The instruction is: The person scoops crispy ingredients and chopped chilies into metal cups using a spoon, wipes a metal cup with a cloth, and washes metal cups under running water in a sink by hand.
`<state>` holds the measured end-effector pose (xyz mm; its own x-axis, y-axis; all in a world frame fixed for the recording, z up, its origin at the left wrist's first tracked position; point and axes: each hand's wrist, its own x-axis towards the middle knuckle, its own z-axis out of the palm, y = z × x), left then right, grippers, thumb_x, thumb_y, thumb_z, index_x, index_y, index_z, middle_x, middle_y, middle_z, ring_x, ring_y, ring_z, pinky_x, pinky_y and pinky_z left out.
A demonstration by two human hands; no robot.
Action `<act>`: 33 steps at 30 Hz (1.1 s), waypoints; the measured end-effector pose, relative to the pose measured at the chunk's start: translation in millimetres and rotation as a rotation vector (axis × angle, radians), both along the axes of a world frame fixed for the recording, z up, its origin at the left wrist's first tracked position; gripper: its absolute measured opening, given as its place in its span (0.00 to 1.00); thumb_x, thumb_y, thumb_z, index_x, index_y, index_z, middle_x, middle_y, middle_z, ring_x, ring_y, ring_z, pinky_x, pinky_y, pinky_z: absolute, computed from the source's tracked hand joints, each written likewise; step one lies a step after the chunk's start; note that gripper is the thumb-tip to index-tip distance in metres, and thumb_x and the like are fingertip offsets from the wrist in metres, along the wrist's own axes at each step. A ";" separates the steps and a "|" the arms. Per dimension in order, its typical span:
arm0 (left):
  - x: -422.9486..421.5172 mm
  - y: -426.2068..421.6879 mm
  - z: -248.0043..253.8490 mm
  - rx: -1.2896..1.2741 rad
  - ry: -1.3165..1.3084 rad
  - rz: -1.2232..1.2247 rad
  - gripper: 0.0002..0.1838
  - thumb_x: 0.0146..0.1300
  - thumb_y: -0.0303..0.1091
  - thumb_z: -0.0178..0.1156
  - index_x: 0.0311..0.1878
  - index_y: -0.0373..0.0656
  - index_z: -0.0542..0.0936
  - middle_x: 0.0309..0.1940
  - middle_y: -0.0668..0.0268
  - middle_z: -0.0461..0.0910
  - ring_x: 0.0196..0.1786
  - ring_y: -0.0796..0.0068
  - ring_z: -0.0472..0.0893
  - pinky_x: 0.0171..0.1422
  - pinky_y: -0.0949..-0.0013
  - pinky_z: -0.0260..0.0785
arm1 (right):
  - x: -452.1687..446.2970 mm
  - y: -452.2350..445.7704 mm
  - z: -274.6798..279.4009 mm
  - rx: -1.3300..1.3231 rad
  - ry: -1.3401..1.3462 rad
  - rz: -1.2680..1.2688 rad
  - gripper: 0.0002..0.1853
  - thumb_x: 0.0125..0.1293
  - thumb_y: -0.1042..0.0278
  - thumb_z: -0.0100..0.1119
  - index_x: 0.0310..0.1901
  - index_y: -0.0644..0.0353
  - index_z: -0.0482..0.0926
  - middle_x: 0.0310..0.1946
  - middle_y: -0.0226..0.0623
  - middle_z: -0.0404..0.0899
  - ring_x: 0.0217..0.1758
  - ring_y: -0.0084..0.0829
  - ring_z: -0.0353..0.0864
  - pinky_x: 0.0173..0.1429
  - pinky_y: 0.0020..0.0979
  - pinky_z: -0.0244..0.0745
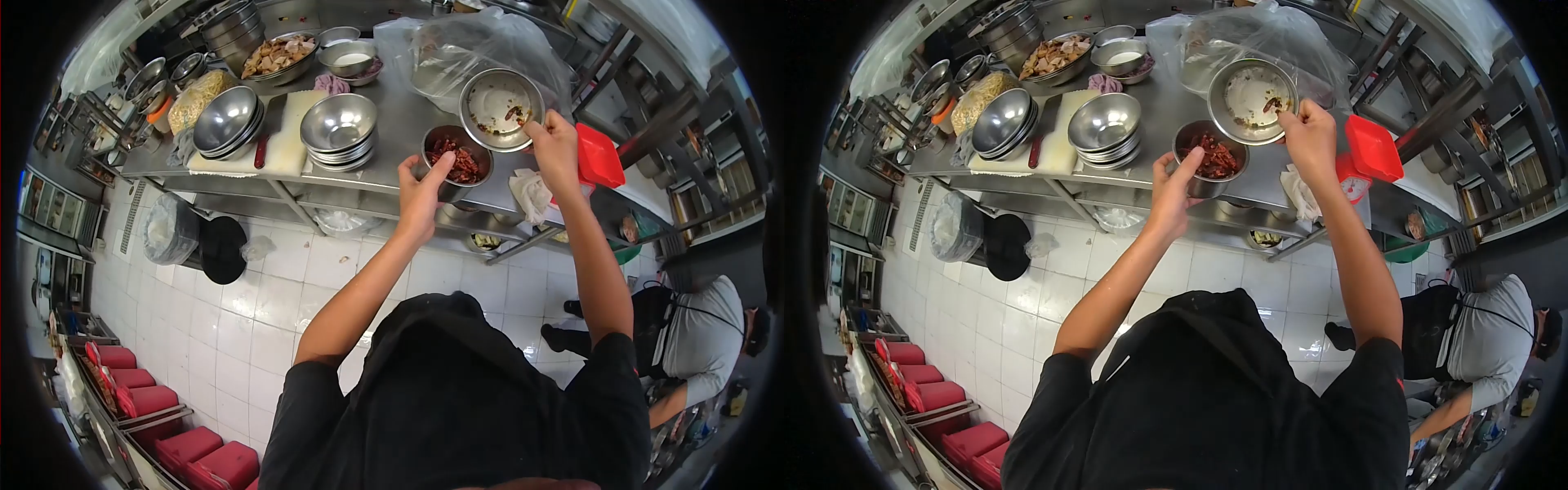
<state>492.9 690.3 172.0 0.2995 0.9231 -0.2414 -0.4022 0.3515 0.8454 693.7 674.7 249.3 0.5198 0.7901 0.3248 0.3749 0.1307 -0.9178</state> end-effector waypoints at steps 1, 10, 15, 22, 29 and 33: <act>2.9 -0.6 -2.7 0.000 0.024 0.001 0.47 0.49 0.49 0.68 0.63 0.39 0.51 0.51 0.54 0.69 0.48 0.66 0.76 0.47 0.59 0.69 | 2.5 -3.2 -0.6 -0.003 -0.029 -0.009 0.11 0.53 0.77 0.56 0.18 0.62 0.65 0.16 0.31 0.69 0.19 0.21 0.74 0.22 0.25 0.71; 6.2 0.2 -26.6 -0.064 0.218 -0.070 0.23 0.56 0.44 0.53 0.54 0.45 0.65 0.47 0.61 0.72 0.49 0.66 0.74 0.47 0.57 0.68 | 26.8 -82.2 12.2 -0.047 0.406 -0.060 0.07 0.53 0.80 0.53 0.23 0.61 0.67 0.22 0.32 0.72 0.24 0.24 0.78 0.28 0.26 0.79; 8.0 10.6 17.2 0.074 0.325 -0.187 0.17 0.57 0.37 0.46 0.40 0.31 0.74 0.32 0.57 0.78 0.32 0.65 0.79 0.32 0.60 0.77 | 67.3 -169.4 17.7 -0.194 0.262 -0.207 0.07 0.51 0.80 0.53 0.22 0.60 0.67 0.21 0.31 0.72 0.23 0.23 0.77 0.25 0.25 0.78; 97.5 -8.9 111.6 0.757 0.591 -0.524 0.16 0.52 0.34 0.49 0.34 0.28 0.75 0.23 0.50 0.77 0.31 0.59 0.78 0.42 0.62 0.68 | 141.4 -263.8 4.4 -0.198 0.338 -0.414 0.06 0.50 0.78 0.54 0.21 0.60 0.67 0.19 0.32 0.73 0.19 0.21 0.75 0.20 0.23 0.74; 313.8 -79.6 192.1 0.975 0.367 -0.742 0.17 0.50 0.31 0.51 0.42 0.31 0.74 0.35 0.44 0.78 0.44 0.50 0.78 0.49 0.58 0.69 | 247.7 -329.6 -33.3 -0.132 0.431 -0.533 0.07 0.51 0.80 0.53 0.21 0.59 0.66 0.19 0.33 0.74 0.17 0.22 0.75 0.19 0.24 0.75; 473.3 -89.6 196.0 1.087 0.279 -0.692 0.18 0.48 0.28 0.50 0.43 0.30 0.74 0.39 0.38 0.77 0.47 0.46 0.78 0.52 0.57 0.68 | 298.6 -363.4 -56.0 -0.130 0.483 -0.628 0.08 0.51 0.80 0.53 0.21 0.58 0.66 0.20 0.34 0.75 0.18 0.21 0.75 0.21 0.26 0.78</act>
<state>966.3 600.6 368.0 0.8462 0.3612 0.3918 -0.1825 -0.4943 0.8499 992.2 311.3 193.3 0.9395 0.3192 -0.1244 -0.0999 -0.0920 -0.9907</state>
